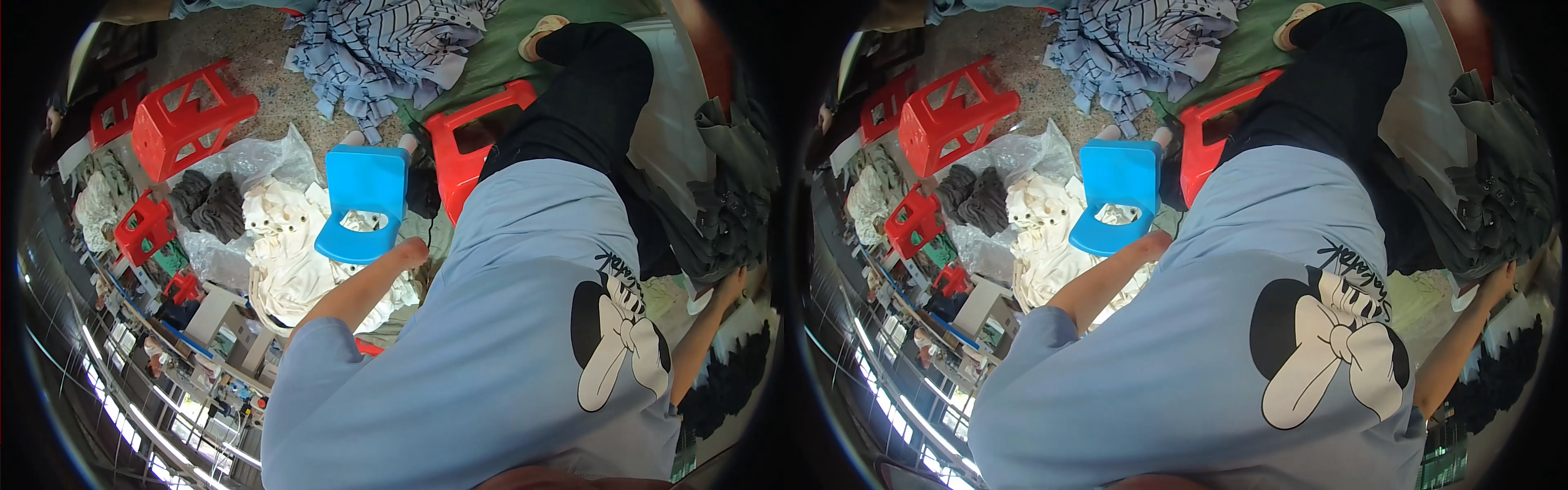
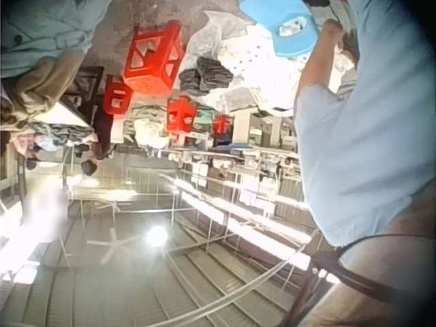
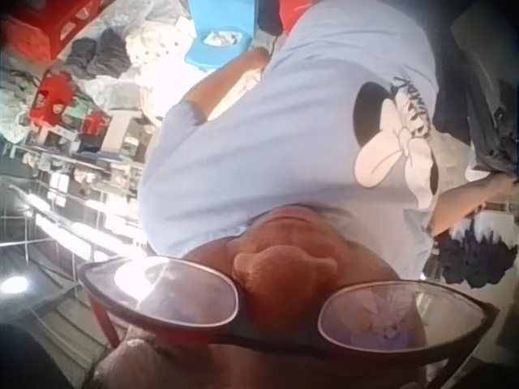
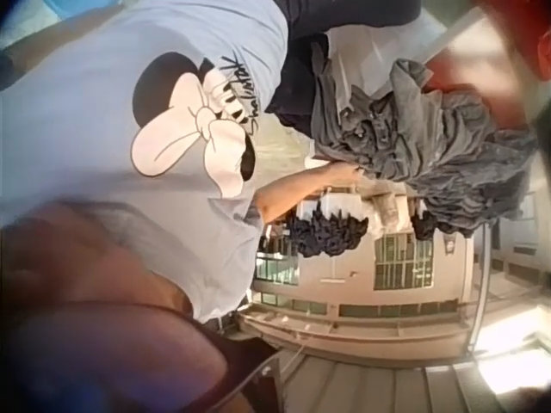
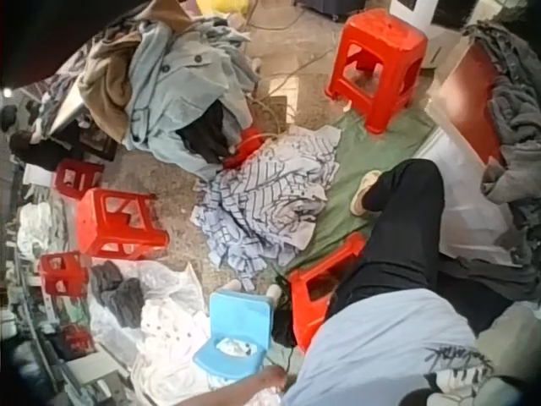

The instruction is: Inspecting and fastening metal hooks on grey pleated textile pieces in a workshop.

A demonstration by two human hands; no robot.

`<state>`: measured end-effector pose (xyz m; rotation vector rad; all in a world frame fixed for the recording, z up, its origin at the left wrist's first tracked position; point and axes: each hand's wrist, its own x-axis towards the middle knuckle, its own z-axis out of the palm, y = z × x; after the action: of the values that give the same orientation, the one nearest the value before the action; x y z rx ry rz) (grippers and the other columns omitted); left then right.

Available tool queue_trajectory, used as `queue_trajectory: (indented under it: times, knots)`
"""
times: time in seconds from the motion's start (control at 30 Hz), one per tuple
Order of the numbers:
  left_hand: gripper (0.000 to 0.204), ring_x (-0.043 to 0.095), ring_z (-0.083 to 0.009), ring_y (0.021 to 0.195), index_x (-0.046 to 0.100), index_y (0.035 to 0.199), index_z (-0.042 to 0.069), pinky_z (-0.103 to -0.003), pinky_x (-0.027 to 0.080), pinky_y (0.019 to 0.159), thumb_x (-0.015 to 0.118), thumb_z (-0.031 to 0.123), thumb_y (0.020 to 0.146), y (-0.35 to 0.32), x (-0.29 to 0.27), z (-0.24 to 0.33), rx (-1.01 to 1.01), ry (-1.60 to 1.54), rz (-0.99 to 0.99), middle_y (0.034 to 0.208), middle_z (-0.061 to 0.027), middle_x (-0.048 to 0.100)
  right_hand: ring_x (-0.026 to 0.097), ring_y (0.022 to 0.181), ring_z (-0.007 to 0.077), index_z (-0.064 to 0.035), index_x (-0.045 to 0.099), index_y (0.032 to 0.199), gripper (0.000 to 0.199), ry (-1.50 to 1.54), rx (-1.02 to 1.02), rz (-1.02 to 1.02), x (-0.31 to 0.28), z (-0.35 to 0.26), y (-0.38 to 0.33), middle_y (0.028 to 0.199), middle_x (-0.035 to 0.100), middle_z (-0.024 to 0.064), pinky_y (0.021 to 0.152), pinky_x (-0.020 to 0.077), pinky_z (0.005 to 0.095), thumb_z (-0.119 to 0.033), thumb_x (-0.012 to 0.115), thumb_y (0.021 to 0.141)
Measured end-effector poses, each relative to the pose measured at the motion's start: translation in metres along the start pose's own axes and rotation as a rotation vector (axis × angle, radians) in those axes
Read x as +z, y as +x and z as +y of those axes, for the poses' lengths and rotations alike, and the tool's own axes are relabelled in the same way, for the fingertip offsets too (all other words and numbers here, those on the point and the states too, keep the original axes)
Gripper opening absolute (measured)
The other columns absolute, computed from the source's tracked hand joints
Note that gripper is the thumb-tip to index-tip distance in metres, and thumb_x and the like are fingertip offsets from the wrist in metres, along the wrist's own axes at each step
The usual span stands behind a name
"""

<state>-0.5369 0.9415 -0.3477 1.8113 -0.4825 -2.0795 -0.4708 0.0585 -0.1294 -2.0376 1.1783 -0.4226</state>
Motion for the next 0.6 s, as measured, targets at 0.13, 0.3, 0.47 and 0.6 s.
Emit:
queue_trajectory:
  times: [0.13,0.3,0.47,0.6]
  knots:
    - [0.019,0.073,-0.0342,0.080,0.074,0.084,0.002,-0.046,0.058,0.066,0.061,0.015,0.087,-0.055,-0.033,0.015,-0.178,-0.204,0.040,0.077,-0.0172,0.071,0.065,0.113,0.0287,0.0009,0.048,0.146,0.052,0.095,0.049,-0.101,-0.017,0.024,0.029,0.133,0.063,0.0177,0.093,0.0540,0.0397,-0.027,0.061,0.104]
    - [0.019,0.071,-0.0329,0.077,0.074,0.086,0.004,-0.046,0.056,0.064,0.060,0.017,0.087,-0.107,-0.049,0.017,-0.040,0.055,0.114,0.082,-0.0170,0.071,0.063,0.115,0.0288,0.0029,0.045,0.147,0.053,0.143,0.041,-0.027,-0.029,0.061,0.055,0.136,0.060,0.0176,0.096,0.0531,0.0403,-0.021,0.061,0.103]
    - [0.024,0.063,-0.0196,0.063,0.068,0.092,0.006,-0.039,0.051,0.052,0.050,0.022,0.094,-0.156,-0.064,0.032,-0.361,-0.459,0.001,0.074,-0.0062,0.063,0.063,0.116,0.0260,0.0030,0.047,0.146,0.052,0.182,0.090,-0.098,-0.035,0.075,0.060,0.134,0.061,0.0166,0.094,0.0533,0.0360,-0.021,0.063,0.103]
    - [0.026,0.039,-0.0105,0.049,0.063,0.091,0.008,-0.029,0.033,0.046,0.052,0.031,0.098,-0.213,-0.082,0.034,-0.439,-0.660,-0.123,0.063,0.0022,0.047,0.065,0.112,0.0246,0.0031,0.049,0.145,0.049,0.177,0.055,-0.090,-0.032,0.084,0.060,0.130,0.064,0.0160,0.094,0.0527,0.0339,-0.022,0.061,0.104]
